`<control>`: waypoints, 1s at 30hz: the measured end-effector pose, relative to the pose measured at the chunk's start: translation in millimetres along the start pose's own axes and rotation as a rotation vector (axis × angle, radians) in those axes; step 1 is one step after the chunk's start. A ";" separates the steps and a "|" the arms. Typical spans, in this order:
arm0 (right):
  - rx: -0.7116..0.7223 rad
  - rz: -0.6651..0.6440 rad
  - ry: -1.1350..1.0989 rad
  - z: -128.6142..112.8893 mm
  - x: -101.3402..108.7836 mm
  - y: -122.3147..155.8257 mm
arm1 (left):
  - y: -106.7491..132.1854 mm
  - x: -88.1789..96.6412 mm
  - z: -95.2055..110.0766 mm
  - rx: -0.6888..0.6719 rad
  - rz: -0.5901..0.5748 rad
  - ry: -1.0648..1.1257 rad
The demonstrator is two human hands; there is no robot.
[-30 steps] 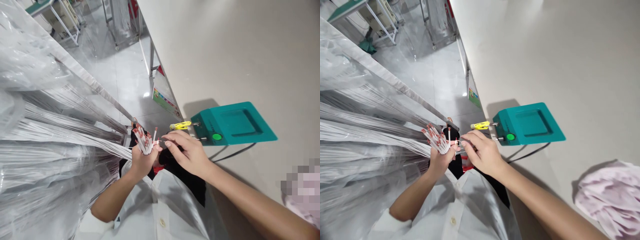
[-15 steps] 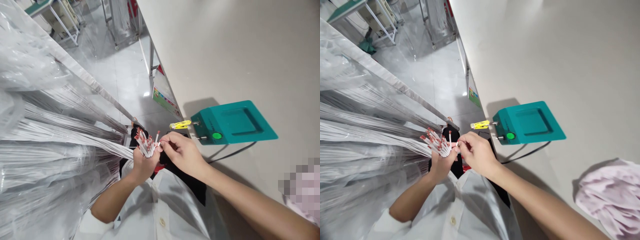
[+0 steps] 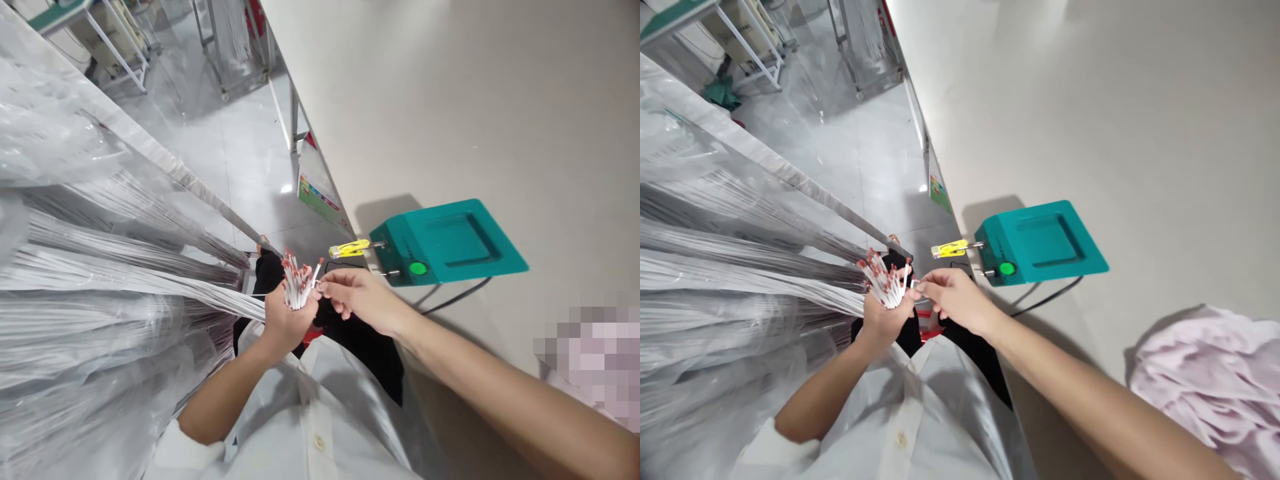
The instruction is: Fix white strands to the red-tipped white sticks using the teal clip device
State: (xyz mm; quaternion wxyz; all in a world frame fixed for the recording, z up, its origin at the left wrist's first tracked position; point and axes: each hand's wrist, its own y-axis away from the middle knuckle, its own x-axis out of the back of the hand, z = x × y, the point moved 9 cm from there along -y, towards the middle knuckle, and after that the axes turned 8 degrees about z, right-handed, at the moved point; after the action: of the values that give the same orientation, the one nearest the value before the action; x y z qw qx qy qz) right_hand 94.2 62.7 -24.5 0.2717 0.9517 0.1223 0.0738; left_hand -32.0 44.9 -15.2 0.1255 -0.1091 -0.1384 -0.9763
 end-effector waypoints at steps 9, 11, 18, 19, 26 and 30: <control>1.003 0.649 1.260 -79.1 46.0 51.1 | -16.3 -19.9 19.3 0.087 -0.215 0.014; 1.013 0.598 1.442 -76.5 43.4 43.9 | -20.2 -24.1 19.9 0.123 -0.213 0.037; 1.003 0.486 1.483 -85.9 41.7 26.9 | -34.5 -37.8 19.9 0.115 -0.234 0.194; 0.997 0.453 1.472 -87.3 41.9 23.6 | -35.8 -39.4 19.4 0.112 -0.237 0.206; 0.975 0.355 1.392 -87.2 49.4 8.3 | -37.2 -45.9 20.6 0.104 -0.206 0.147; 0.984 0.360 1.352 -86.3 50.1 8.6 | -37.4 -43.1 17.8 0.075 -0.136 0.026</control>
State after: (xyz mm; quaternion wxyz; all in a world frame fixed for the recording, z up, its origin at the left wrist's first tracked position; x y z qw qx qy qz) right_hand 126.0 112.4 56.4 -0.3195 0.7176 0.1231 0.6064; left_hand 1.6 94.3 -18.3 0.0645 -0.0821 -0.1802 -0.9781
